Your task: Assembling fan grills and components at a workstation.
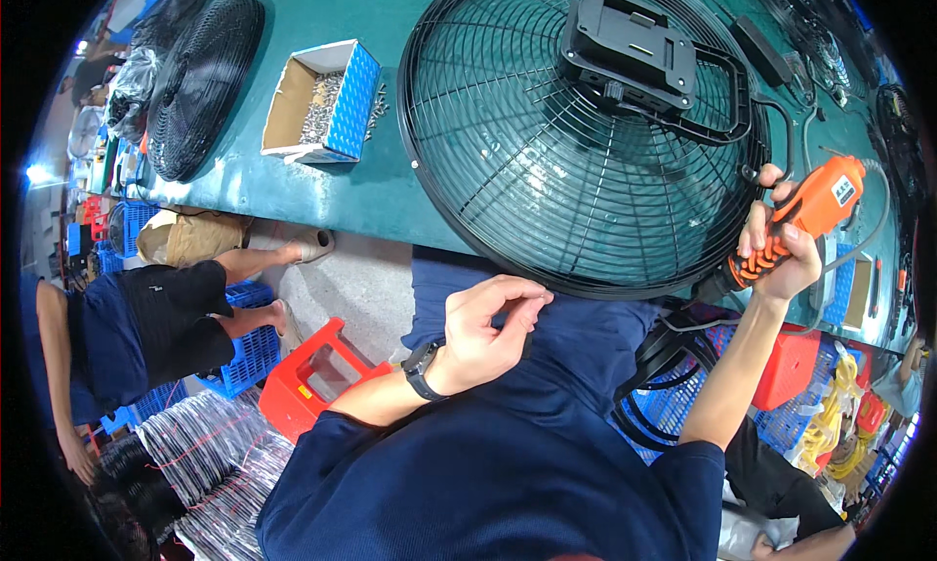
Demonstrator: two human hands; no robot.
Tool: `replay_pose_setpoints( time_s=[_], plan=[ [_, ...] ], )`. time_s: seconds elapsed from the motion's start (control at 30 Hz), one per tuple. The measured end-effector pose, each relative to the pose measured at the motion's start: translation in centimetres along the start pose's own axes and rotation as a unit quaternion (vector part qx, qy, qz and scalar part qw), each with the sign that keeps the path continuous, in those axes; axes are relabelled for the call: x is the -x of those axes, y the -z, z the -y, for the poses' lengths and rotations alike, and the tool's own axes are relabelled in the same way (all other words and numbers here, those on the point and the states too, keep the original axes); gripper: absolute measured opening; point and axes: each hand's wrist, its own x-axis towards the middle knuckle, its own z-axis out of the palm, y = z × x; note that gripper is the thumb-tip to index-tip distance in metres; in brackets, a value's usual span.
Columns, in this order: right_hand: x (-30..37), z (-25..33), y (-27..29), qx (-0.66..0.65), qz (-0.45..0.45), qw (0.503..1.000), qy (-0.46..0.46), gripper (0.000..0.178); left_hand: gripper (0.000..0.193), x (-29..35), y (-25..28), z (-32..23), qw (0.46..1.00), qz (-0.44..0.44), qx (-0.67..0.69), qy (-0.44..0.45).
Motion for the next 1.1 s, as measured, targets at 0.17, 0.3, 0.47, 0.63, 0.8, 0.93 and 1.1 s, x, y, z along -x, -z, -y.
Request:
replay_pose_setpoints(
  time_s=[0.17, 0.3, 0.47, 0.63, 0.8, 0.93, 1.1],
  plan=[
    [0.0, 0.0, 0.0, -0.001, 0.004, 1.0, -0.002, 0.04, 0.013, -0.3, -0.9, 1.3, 0.992, -0.031, -0.075, -0.1],
    [0.0, 0.1, 0.0, -0.006, 0.003, 1.0, -0.004, 0.04, 0.013, -0.9, -1.4, 2.2, 0.977, -0.069, -0.094, -0.177],
    [-0.1, 0.0, 0.0, -0.006, 0.005, 1.0, -0.004, 0.041, 0.011, -0.9, -1.6, 2.5, 0.97, -0.079, -0.113, -0.198],
    [0.0, 0.0, -0.1, -0.003, -0.007, 1.0, -0.002, 0.04, 0.01, -0.5, -2.2, 2.8, 0.97, -0.105, -0.107, -0.193],
    [-0.1, 0.0, -0.1, -0.006, 0.0, 1.0, -0.005, 0.041, 0.012, 0.6, -2.5, 3.1, 0.992, -0.095, -0.04, -0.076],
    [-0.1, 0.0, 0.1, -0.006, -0.004, 1.0, 0.006, 0.041, 0.014, 0.6, -2.6, 3.0, 0.994, -0.074, -0.018, -0.075],
    [-0.1, -0.1, 0.3, -0.004, -0.004, 1.0, 0.008, 0.042, 0.021, -0.1, -1.9, 2.1, 0.975, -0.058, -0.168, -0.133]
  ],
)
